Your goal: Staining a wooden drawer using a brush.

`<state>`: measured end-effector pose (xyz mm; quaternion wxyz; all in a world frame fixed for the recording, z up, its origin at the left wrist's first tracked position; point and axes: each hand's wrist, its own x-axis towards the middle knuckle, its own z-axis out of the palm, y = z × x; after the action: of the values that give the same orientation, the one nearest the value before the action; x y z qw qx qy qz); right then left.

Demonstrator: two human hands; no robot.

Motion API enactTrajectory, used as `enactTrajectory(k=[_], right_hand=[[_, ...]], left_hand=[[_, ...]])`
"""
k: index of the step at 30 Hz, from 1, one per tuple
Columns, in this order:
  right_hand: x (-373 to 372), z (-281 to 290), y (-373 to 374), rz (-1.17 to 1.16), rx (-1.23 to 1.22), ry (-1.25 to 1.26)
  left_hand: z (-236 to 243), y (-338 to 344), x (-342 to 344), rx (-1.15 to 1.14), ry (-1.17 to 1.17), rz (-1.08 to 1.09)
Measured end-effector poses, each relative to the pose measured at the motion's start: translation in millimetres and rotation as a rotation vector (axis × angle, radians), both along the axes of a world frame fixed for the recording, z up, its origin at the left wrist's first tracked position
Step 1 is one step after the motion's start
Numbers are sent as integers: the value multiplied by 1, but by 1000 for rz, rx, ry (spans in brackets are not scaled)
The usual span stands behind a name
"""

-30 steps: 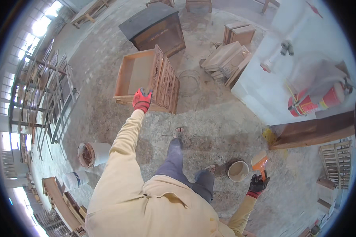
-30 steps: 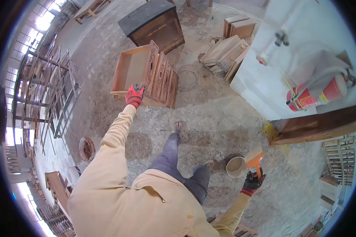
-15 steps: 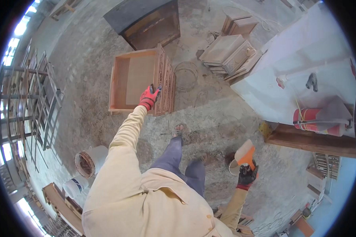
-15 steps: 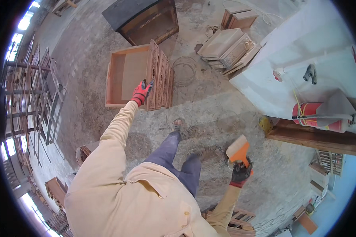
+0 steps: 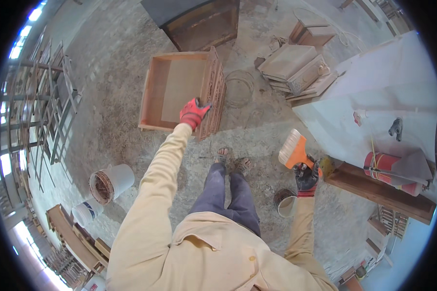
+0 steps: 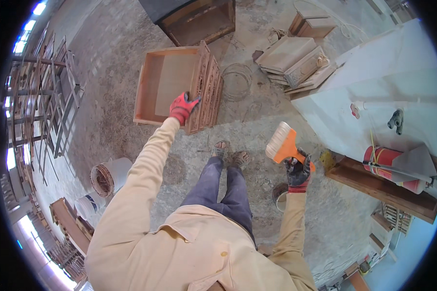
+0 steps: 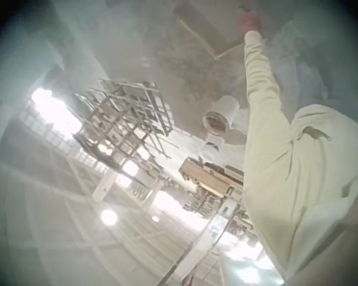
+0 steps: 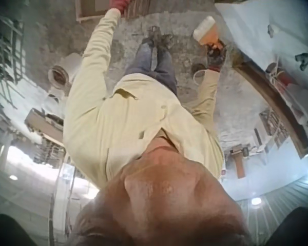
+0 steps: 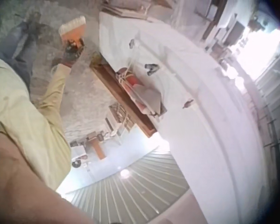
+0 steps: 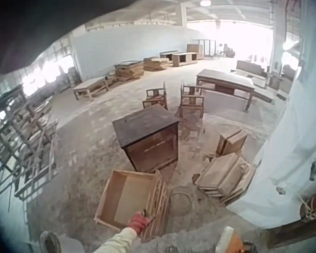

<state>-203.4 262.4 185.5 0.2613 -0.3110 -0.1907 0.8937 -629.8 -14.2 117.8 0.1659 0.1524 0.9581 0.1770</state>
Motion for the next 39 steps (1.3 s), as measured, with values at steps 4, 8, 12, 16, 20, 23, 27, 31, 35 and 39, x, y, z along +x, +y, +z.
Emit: enactTrajectory(k=[4,8,12,16,20,23,27,31,35,39], right_hand=[[5,0,0,14,11,8],[42,-9,-3,-64,-13,-58],[59,-28,-15,-69,-60,-10],[49,-35,-19,-14,-79,15],[-10,-18,-20,44,-7,-115],[-55,-4,-4,148,91,-131],[-111,26,-4,286,126,-113],[-154,38,-29,455,195,-130],[-183,47,-60,834,450,-145],[-201,48,-105,948,446,-163]], left_hand=[[3,32,-16,-322,10,15],[10,24,-3,-308,62,-53],[8,17,29,-324,70,-139],[2,7,40,-119,20,-107],[3,-29,41,249,-84,-150],[4,-98,29,264,-31,-330],[19,-140,31,53,192,-576],[17,-153,22,-148,309,-680],[6,-140,26,-267,250,-691],[1,-137,15,-194,197,-803]])
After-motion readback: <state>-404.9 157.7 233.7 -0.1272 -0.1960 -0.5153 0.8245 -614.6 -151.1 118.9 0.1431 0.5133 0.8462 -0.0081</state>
